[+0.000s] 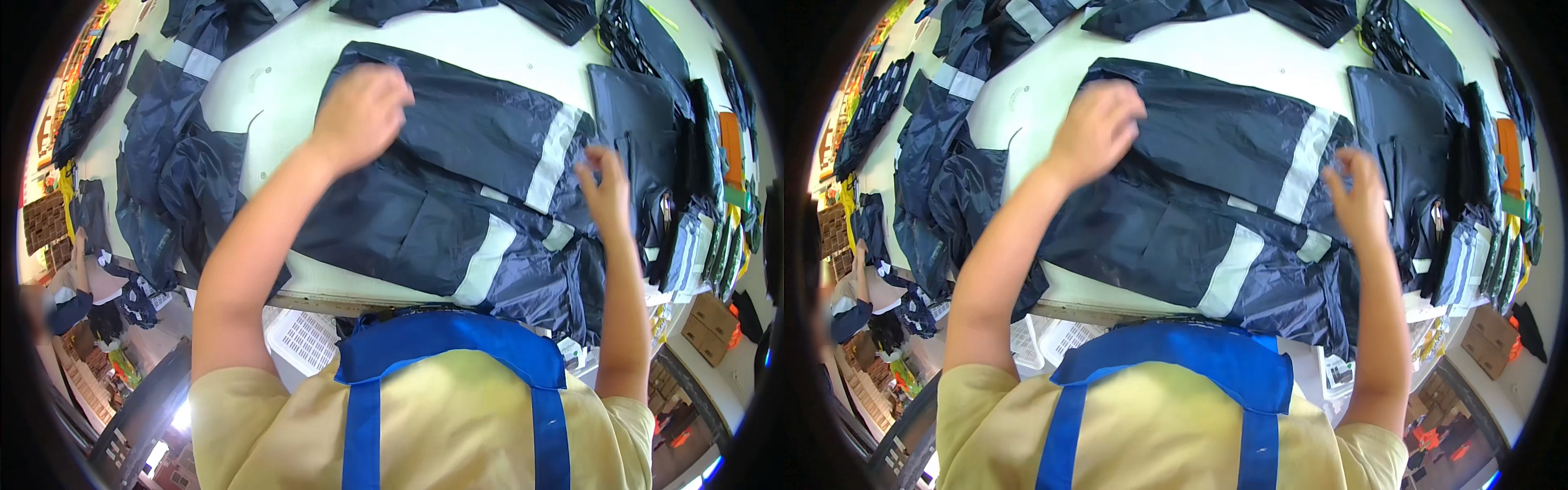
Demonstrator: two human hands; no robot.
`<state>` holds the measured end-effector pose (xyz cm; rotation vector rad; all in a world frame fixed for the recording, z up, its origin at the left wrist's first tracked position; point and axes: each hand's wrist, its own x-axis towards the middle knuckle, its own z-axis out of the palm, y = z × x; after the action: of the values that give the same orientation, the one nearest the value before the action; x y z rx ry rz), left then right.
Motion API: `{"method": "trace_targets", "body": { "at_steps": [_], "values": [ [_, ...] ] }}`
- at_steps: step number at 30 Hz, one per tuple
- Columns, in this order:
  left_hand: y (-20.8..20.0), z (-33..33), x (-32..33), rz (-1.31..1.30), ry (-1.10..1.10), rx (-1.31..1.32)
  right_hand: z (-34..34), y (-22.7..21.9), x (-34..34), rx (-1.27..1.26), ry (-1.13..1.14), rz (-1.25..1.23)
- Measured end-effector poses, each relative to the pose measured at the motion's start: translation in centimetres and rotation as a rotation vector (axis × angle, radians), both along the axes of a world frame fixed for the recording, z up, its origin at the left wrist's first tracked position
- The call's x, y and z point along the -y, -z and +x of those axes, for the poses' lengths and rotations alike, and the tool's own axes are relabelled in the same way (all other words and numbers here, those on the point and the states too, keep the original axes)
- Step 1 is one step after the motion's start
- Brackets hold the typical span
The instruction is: The person folds dark-colored garments with reflective stripes on a white table. They smooth the fabric, fold the sleeves and body, and place the finished items into a white basket. The person repeats this process with multiple garments throughout the clip.
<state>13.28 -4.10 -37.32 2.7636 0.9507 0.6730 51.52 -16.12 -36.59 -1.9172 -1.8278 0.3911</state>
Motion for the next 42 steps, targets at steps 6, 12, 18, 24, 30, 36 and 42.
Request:
{"method": "trace_targets", "body": {
  "at_steps": [6,12,18,24,30,36,42],
  "values": [
    [3.7,-3.2,9.6,-0.392,-0.132,-0.302,-1.3,0.7,12.4,0.136,-0.027,-0.257],
    [4.2,-4.7,10.3,-0.444,-0.171,-0.399,2.1,2.2,14.1,0.066,-0.271,-0.253],
    [2.9,-5.2,11.9,-0.414,-0.256,-0.473,1.9,4.9,12.5,-0.096,-0.126,-0.257],
    [1.1,-5.2,13.9,-0.275,-0.431,-0.496,0.7,6.6,12.1,-0.014,-0.174,-0.077],
    [1.8,-0.4,18.7,-0.225,-0.171,-0.306,0.6,7.6,10.8,0.033,-0.13,-0.114],
    [5.3,-0.1,20.0,-0.253,-0.296,-0.416,2.1,2.0,18.1,0.168,0.209,-0.033],
    [3.4,4.9,17.9,-0.326,-0.045,-0.125,4.0,0.7,26.7,0.283,0.249,-0.267]
  ]
}}
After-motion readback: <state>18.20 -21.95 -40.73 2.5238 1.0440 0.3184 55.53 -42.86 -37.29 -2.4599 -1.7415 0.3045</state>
